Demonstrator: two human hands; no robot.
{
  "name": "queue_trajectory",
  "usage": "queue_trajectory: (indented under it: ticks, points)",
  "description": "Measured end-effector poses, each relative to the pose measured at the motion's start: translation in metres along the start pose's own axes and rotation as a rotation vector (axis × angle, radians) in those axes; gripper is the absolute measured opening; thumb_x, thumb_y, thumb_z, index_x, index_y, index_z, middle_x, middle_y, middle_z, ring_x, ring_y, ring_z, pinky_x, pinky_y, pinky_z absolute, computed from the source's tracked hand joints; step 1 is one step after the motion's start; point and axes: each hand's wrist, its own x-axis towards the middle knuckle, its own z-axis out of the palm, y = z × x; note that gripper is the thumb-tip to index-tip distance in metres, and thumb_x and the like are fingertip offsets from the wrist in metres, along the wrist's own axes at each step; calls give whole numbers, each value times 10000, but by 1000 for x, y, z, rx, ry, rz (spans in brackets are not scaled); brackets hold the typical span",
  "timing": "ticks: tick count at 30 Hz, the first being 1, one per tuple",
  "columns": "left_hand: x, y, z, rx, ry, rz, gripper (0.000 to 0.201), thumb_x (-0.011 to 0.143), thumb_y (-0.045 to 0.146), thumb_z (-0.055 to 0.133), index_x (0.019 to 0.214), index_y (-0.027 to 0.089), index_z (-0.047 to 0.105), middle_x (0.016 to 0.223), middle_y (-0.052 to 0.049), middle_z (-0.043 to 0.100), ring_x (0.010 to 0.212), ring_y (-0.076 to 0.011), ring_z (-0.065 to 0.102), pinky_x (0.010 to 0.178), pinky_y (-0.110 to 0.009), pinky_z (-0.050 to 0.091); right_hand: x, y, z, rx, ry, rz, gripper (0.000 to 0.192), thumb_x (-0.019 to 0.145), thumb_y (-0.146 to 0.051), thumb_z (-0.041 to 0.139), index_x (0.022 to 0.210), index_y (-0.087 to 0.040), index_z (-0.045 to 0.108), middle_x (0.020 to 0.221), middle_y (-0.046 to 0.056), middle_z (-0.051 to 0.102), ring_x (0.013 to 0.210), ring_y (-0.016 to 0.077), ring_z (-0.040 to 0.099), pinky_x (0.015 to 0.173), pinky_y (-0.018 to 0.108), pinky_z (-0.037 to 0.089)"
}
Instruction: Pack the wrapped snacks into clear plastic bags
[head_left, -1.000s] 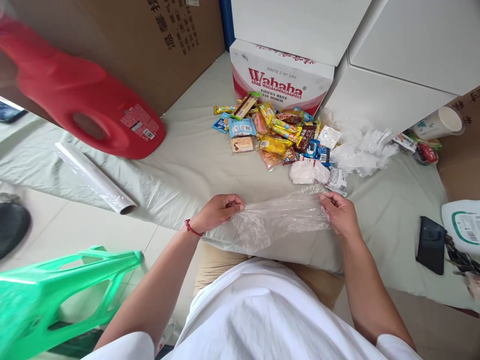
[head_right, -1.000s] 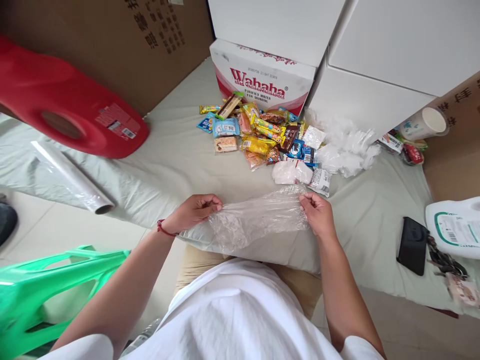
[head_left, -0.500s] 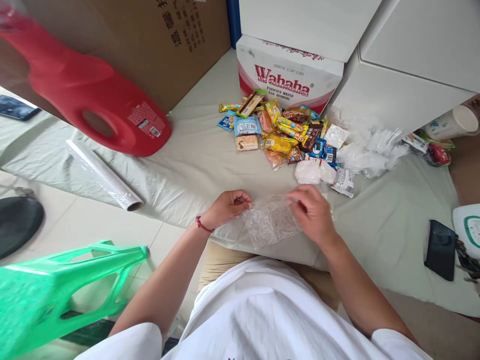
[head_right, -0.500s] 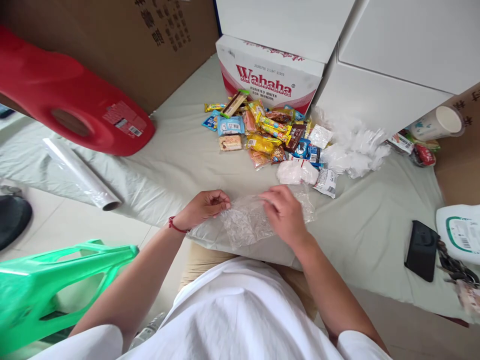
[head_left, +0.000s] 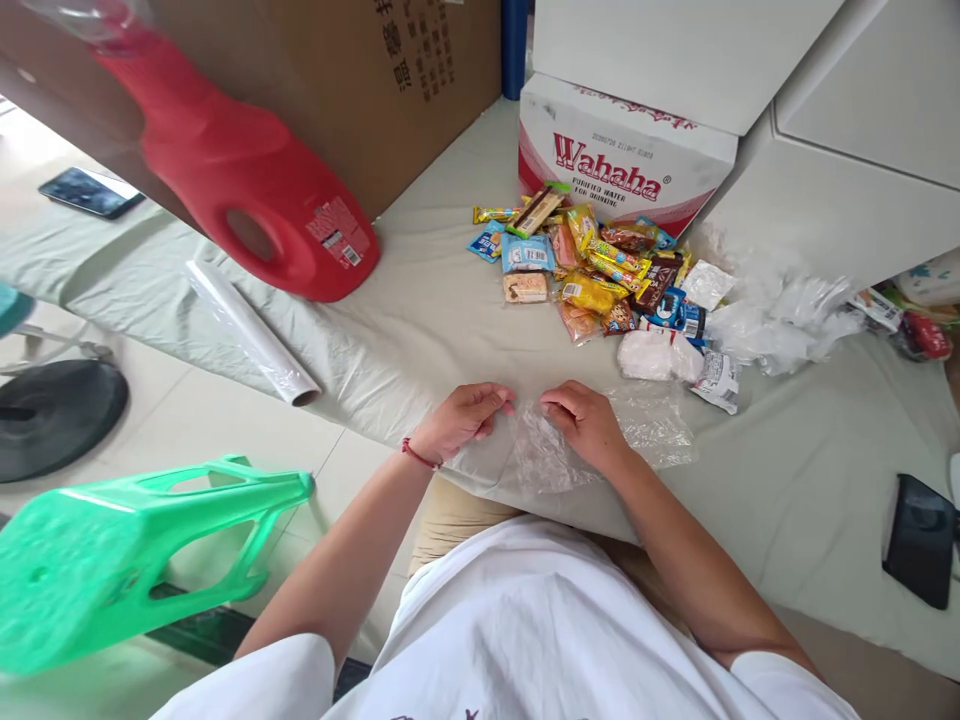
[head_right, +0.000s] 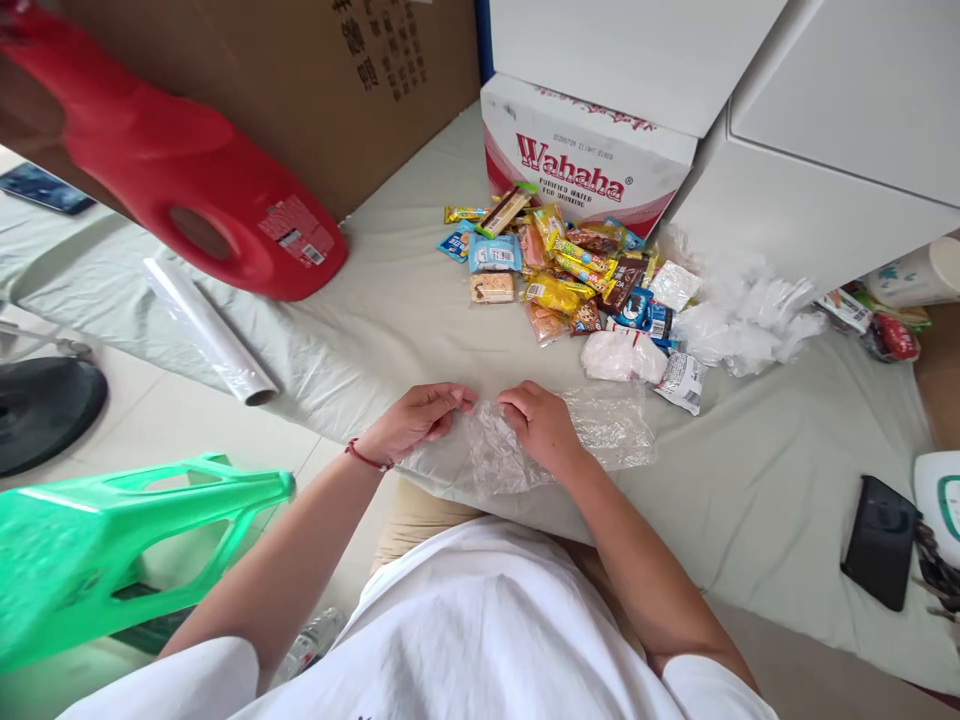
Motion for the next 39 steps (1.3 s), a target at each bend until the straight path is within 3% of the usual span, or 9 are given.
queue_trajectory:
  ticks: [7, 14, 23, 28, 31, 33, 35, 37, 39]
  points:
    - [1, 2, 7, 53, -85, 14, 420, 720, 569, 824, 741, 169, 698, 661, 7, 631, 476, -54, 329, 463, -238, 190, 0, -5, -2, -10, 72, -30, 197, 1000, -229, 590, 1023, -250, 784, 971, 51, 730, 852, 171, 686, 779, 291, 541]
    - [1, 2, 7, -90, -100, 43, 460, 718, 595, 830, 748, 171, 655, 708, -7, 651, 478, -41, 367, 467, -223, 204, -21, -12, -13, -75, 216, -134, 239, 1022, -211, 555, 1076, -264, 782, 958, 48, 734, 830, 158, 704, 744, 288, 564]
    - [14, -1, 6, -132, 163, 23, 372, 696, 487, 824, 754, 181, 619, 671, 21, 595, 450, -39, 361, 436, -217, 213, -80, -42, -39, -415, 315, -293, 329, 974, -104, 609, 1181, -316, 755, 878, 44, 749, 660, 153, 609, 618, 296, 476]
    - [9, -4, -9, -81, 325, 13, 299, 730, 433, 775, 765, 184, 611, 658, 16, 587, 446, -53, 369, 441, -236, 230, -139, -47, -37, -433, 247, -278, 527, 938, -32, 640, 1383, -315, 654, 899, 53, 747, 637, 172, 578, 593, 323, 482]
    - [-7, -6, -23, 102, 434, 2, 232, 765, 391, 717, 821, 175, 654, 701, -7, 604, 491, -86, 406, 479, -265, 288, -164, -43, -26, -386, 161, -222, 522, 948, -27, 619, 1402, -284, 637, 941, 68, 746, 715, 198, 629, 644, 344, 533]
    - [-19, -2, -27, 354, 576, 107, 233, 769, 347, 690, 918, 168, 704, 823, -44, 639, 606, -140, 509, 570, -304, 408, -172, -40, -19, -350, 116, -192, 477, 970, -40, 583, 1379, -276, 648, 961, 71, 743, 753, 204, 651, 673, 352, 558]
    - [-26, 9, -20, 639, 682, 331, 329, 790, 326, 665, 1072, 168, 722, 1037, -105, 671, 881, -245, 628, 804, -390, 514, -174, -39, -13, -323, 105, -180, 434, 988, -51, 552, 1348, -266, 661, 963, 69, 737, 754, 199, 654, 680, 349, 570]
    - [-23, 23, 1, 852, 623, 568, 451, 834, 355, 648, 1244, 172, 680, 1278, -159, 649, 1239, -347, 575, 1083, -504, 436, -172, -39, -11, -314, 126, -193, 400, 996, -56, 540, 1318, -253, 671, 961, 69, 734, 756, 195, 648, 678, 343, 572]
    - [-9, 33, 32, 979, 410, 701, 599, 839, 426, 693, 1383, 189, 608, 1419, -162, 613, 1446, -397, 426, 1219, -569, 279, -170, -39, -11, -319, 138, -218, 365, 995, -59, 544, 1288, -229, 679, 973, 79, 735, 774, 197, 642, 691, 342, 571]
